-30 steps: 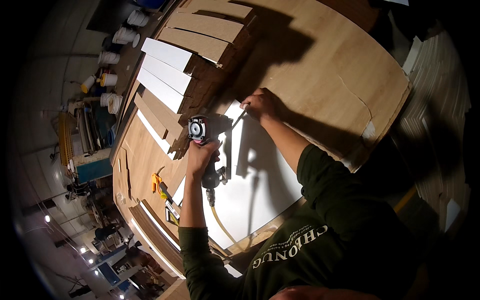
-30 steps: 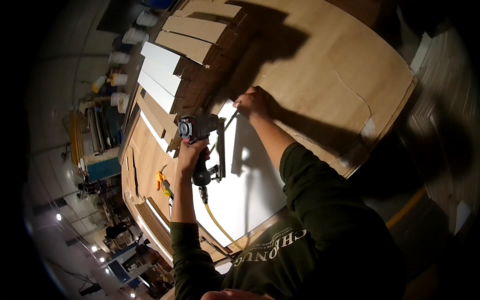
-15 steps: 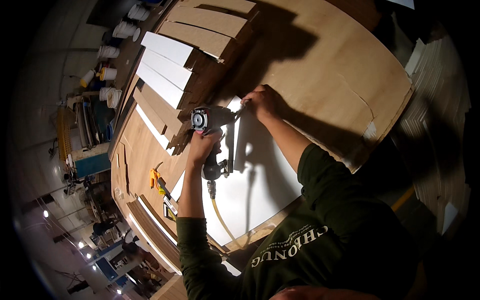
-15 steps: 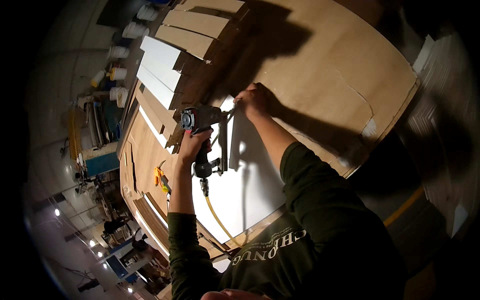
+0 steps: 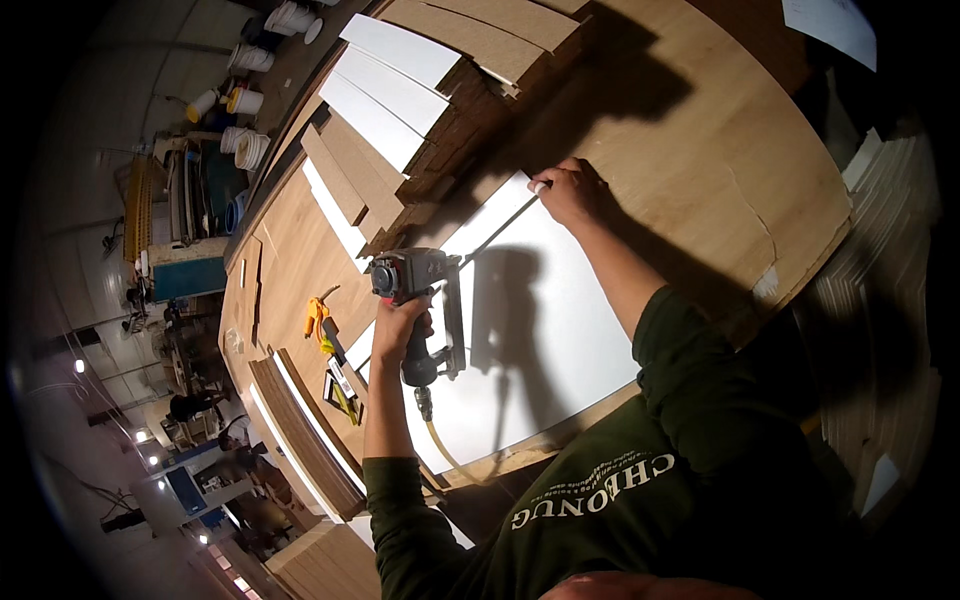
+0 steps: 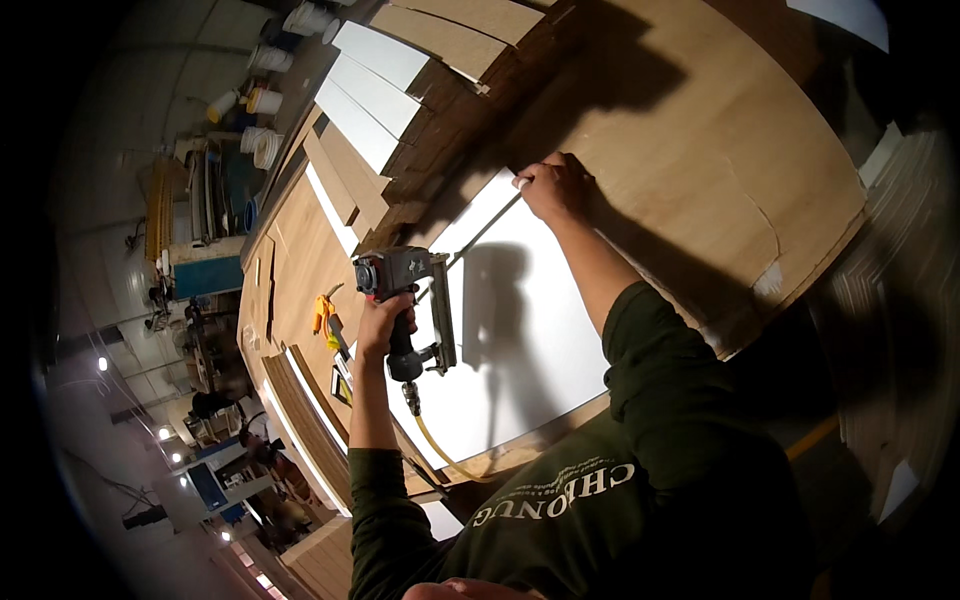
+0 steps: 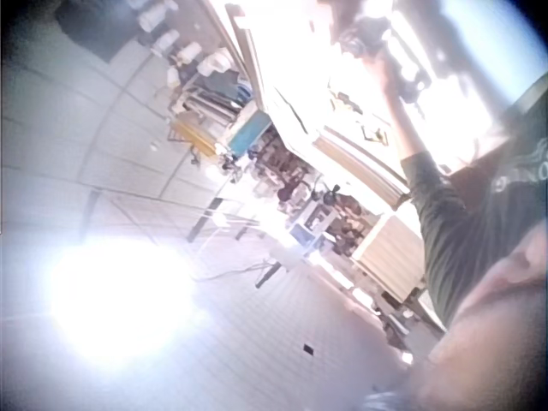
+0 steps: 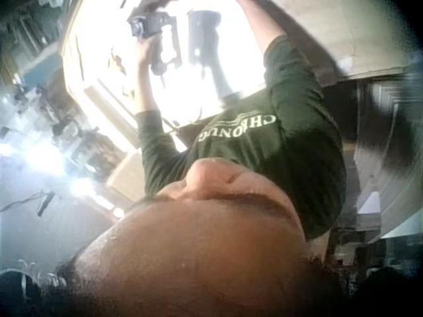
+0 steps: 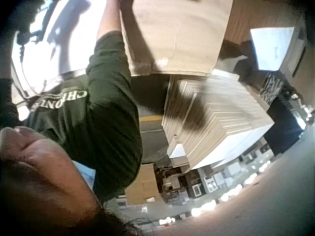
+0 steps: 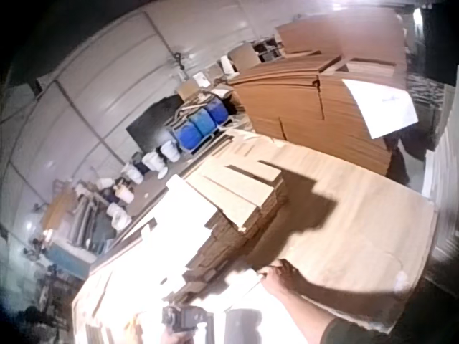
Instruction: The person assembles a cabinet door by attaching wooden trim pieces to a white panel. They position the trim, use a nail gun to fasten it, and then use a hammer to tap the trim into place. The process is repeated for multiple trim pieces on the same door.
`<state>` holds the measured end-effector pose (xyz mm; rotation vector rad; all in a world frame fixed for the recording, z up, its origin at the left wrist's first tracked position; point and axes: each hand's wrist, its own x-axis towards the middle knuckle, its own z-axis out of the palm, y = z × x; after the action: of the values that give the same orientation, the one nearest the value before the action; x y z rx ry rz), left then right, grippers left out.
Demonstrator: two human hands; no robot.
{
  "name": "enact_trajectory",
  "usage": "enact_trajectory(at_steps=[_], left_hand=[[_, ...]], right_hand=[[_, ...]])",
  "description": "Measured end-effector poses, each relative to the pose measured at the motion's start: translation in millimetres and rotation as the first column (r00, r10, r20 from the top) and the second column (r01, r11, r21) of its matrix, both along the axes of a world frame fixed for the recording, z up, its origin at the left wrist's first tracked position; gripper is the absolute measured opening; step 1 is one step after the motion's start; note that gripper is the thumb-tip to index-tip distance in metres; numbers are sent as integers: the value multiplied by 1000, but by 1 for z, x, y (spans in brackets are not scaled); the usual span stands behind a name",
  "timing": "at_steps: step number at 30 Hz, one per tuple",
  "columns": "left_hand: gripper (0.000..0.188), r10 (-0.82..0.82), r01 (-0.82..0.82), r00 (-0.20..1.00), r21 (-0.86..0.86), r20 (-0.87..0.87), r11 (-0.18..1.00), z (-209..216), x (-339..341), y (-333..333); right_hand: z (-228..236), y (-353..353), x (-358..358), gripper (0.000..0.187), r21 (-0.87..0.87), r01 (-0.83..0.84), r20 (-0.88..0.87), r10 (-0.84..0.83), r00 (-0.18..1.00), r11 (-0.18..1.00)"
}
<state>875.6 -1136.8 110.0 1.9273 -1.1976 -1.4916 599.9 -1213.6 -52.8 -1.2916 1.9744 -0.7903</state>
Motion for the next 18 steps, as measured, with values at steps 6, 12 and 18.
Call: enact_trajectory(at_steps=[6, 12, 18], left_hand=[[17, -4, 2, 999, 47, 41, 999, -15, 5, -3], [13, 91, -91, 996, 46, -11, 995, -3, 12, 8], [24, 142, -142, 989, -1, 45, 990, 8, 65, 34]], right_hand=[[-5, 0, 0, 12, -28, -2, -39, 1, 999, 1000], [9, 1, 0, 9, -30, -7, -17, 7, 1000, 1000], [8, 0, -2, 17, 56, -55, -44, 58, 997, 997]])
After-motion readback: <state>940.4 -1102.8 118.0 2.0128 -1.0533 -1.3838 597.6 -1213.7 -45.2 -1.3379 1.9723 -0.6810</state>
